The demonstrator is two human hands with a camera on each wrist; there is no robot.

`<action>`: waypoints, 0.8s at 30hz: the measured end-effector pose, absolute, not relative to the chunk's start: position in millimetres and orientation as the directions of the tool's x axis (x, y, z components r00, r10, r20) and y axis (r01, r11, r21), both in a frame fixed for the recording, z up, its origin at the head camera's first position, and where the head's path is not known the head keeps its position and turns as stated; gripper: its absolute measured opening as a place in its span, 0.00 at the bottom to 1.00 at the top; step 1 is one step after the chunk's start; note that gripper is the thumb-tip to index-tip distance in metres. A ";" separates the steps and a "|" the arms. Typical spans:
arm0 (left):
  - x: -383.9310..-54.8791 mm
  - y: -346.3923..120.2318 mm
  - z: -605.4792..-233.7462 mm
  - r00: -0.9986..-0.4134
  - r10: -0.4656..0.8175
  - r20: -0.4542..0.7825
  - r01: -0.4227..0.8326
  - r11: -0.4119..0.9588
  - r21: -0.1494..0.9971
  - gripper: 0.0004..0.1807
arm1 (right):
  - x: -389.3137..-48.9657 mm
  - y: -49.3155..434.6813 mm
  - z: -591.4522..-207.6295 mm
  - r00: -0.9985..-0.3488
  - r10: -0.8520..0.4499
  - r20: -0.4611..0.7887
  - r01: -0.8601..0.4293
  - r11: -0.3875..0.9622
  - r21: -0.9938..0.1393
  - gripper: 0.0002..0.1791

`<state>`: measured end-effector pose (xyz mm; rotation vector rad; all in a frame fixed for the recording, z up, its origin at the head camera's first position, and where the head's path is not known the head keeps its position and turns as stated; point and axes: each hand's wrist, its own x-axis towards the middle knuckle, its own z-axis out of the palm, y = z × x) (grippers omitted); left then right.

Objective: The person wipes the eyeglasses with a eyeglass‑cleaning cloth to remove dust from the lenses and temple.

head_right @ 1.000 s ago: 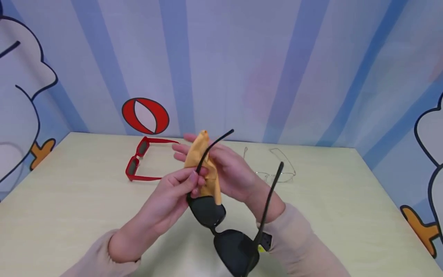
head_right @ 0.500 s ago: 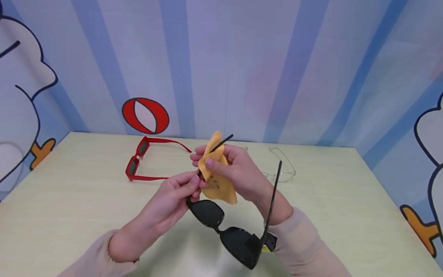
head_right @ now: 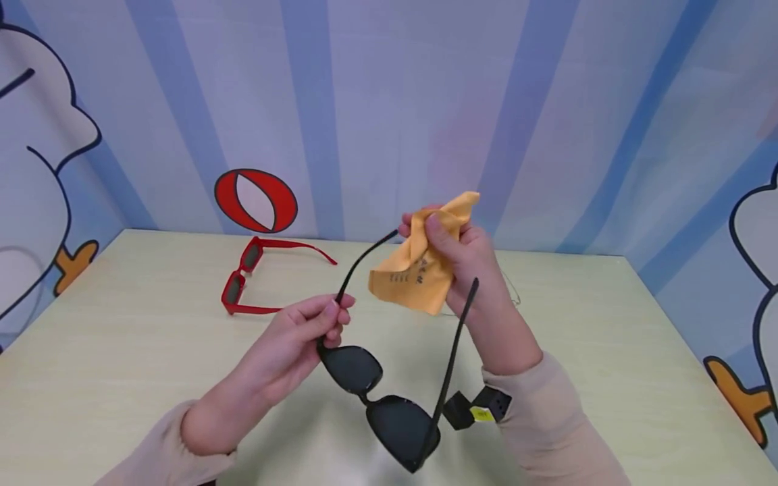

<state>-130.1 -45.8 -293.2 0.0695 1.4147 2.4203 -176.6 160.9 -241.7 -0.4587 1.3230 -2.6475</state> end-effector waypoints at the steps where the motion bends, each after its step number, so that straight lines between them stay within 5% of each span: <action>1: -130.8 -48.0 -292.0 -0.947 0.297 -0.125 -0.255 -0.453 0.854 0.18 | -177.3 165.3 -240.3 -0.950 -0.248 0.190 0.009 -0.630 -0.777 0.06; 11: -147.3 -68.4 -288.3 -0.991 0.079 -0.108 -0.134 -0.492 0.860 0.19 | -181.7 207.3 -255.3 -0.958 -0.285 0.026 0.174 -0.654 -0.736 0.12; 24: -200.0 -58.5 -318.3 -0.906 0.007 -0.422 -0.359 -0.542 0.760 0.17 | -178.0 237.6 -274.1 -0.950 -0.313 -0.015 0.241 -0.698 -0.674 0.10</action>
